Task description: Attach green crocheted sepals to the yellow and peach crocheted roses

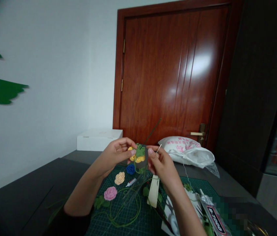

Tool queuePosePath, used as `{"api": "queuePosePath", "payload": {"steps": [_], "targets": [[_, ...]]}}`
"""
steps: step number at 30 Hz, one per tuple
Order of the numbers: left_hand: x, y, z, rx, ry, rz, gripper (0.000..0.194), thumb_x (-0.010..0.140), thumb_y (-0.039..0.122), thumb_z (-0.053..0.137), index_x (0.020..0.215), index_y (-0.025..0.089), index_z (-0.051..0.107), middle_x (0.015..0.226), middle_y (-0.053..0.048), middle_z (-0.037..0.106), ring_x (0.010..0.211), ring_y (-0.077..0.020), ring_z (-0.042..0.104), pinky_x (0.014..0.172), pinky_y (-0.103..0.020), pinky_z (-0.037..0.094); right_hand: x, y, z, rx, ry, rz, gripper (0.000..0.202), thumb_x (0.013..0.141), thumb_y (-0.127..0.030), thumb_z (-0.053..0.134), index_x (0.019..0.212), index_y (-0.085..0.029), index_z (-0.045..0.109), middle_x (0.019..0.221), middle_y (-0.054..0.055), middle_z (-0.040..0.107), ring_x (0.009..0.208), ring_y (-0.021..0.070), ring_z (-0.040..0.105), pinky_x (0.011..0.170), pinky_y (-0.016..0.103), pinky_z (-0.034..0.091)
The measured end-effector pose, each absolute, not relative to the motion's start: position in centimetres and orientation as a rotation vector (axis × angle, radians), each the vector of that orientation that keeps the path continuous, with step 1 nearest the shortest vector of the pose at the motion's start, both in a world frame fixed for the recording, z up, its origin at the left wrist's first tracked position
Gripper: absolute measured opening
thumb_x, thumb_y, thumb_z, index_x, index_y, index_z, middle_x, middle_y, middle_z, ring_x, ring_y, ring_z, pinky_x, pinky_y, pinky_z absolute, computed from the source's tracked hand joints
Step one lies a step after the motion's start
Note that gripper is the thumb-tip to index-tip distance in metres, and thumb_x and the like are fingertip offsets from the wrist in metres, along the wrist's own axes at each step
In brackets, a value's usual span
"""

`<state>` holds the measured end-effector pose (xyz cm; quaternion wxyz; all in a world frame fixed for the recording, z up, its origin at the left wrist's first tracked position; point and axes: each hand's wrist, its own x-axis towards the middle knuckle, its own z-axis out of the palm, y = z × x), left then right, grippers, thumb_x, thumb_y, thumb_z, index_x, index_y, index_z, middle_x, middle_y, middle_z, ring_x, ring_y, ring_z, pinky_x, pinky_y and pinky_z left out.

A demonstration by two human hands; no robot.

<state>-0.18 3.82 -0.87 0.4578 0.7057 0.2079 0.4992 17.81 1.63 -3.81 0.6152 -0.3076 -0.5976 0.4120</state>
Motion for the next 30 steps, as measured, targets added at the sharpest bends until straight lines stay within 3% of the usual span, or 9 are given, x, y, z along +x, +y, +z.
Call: {"api": "queuePosePath", "payload": {"steps": [2, 5, 9, 14, 19, 25, 30], "targets": [[0.3, 3.4, -0.9, 1.761, 0.497, 1.206, 0.015, 0.08, 0.023, 0.069, 0.09, 0.014, 0.061, 0.076, 0.0, 0.058, 0.063, -0.0093, 0.054, 0.052, -0.019, 0.045, 17.3, 1.8, -4.2, -0.708, -1.44, 1.037, 0.044, 0.081, -0.059, 0.066, 0.071, -0.018, 0.052, 0.05, -0.008, 0.044, 0.037, 0.004, 0.031, 0.04, 0.021, 0.016], [0.7, 3.1, -0.8, 1.742, 0.454, 1.31, 0.021, 0.083, 0.025, 0.067, 0.099, 0.018, 0.056, 0.082, -0.001, 0.06, 0.069, -0.0116, 0.059, 0.056, -0.021, 0.049, 16.9, 1.9, -4.5, -0.644, -1.361, 1.111, 0.044, 0.083, -0.056, 0.064, 0.067, -0.018, 0.05, 0.049, -0.009, 0.043, 0.036, 0.0028, 0.027, 0.042, 0.022, 0.015], [0.9, 2.9, -0.7, 1.82, 0.442, 1.409, 0.018, 0.078, 0.019, 0.071, 0.089, 0.017, 0.058, 0.087, -0.002, 0.062, 0.082, -0.0133, 0.062, 0.071, -0.023, 0.052, 16.7, 1.8, -4.3, -0.619, -1.23, 1.116, 0.044, 0.078, -0.053, 0.07, 0.062, -0.018, 0.047, 0.047, -0.01, 0.039, 0.038, 0.0027, 0.026, 0.044, 0.021, 0.018], [1.1, 2.8, -0.8, 1.8, 0.567, 1.449, 0.012, 0.08, 0.023, 0.067, 0.083, 0.016, 0.058, 0.075, 0.001, 0.059, 0.052, -0.0075, 0.054, 0.046, -0.019, 0.045, 16.3, 1.3, -4.1, -0.544, -1.219, 1.283, 0.037, 0.081, -0.047, 0.068, 0.067, -0.018, 0.05, 0.053, -0.008, 0.042, 0.041, 0.004, 0.027, 0.043, 0.021, 0.016], [1.2, 3.1, -0.9, 1.77, 0.607, 1.475, 0.012, 0.08, 0.024, 0.068, 0.084, 0.016, 0.059, 0.072, 0.0, 0.061, 0.049, -0.0075, 0.055, 0.045, -0.02, 0.046, 16.3, 1.5, -4.5, -0.437, -1.189, 1.426, 0.041, 0.082, -0.054, 0.067, 0.071, -0.018, 0.05, 0.06, -0.006, 0.043, 0.046, 0.0054, 0.031, 0.045, 0.021, 0.02], [1.2, 2.6, -0.8, 1.87, 0.473, 1.44, 0.014, 0.077, 0.02, 0.072, 0.089, 0.015, 0.066, 0.094, -0.007, 0.066, 0.08, -0.0163, 0.066, 0.072, -0.03, 0.058, 16.0, 1.7, -4.6, -0.497, -1.117, 1.292, 0.044, 0.078, -0.055, 0.072, 0.068, -0.017, 0.052, 0.055, -0.009, 0.036, 0.043, 0.0037, 0.025, 0.042, 0.019, 0.018], [0.9, 2.1, -0.6, 2.011, 0.498, 1.47, 0.014, 0.072, 0.011, 0.073, 0.084, 0.016, 0.069, 0.098, -0.007, 0.063, 0.089, -0.018, 0.065, 0.077, -0.029, 0.057, 16.0, 1.4, -4.2, -0.497, -1.107, 1.234, 0.043, 0.077, -0.054, 0.074, 0.07, -0.018, 0.052, 0.055, -0.01, 0.037, 0.042, 0.0033, 0.027, 0.042, 0.018, 0.021]]}}
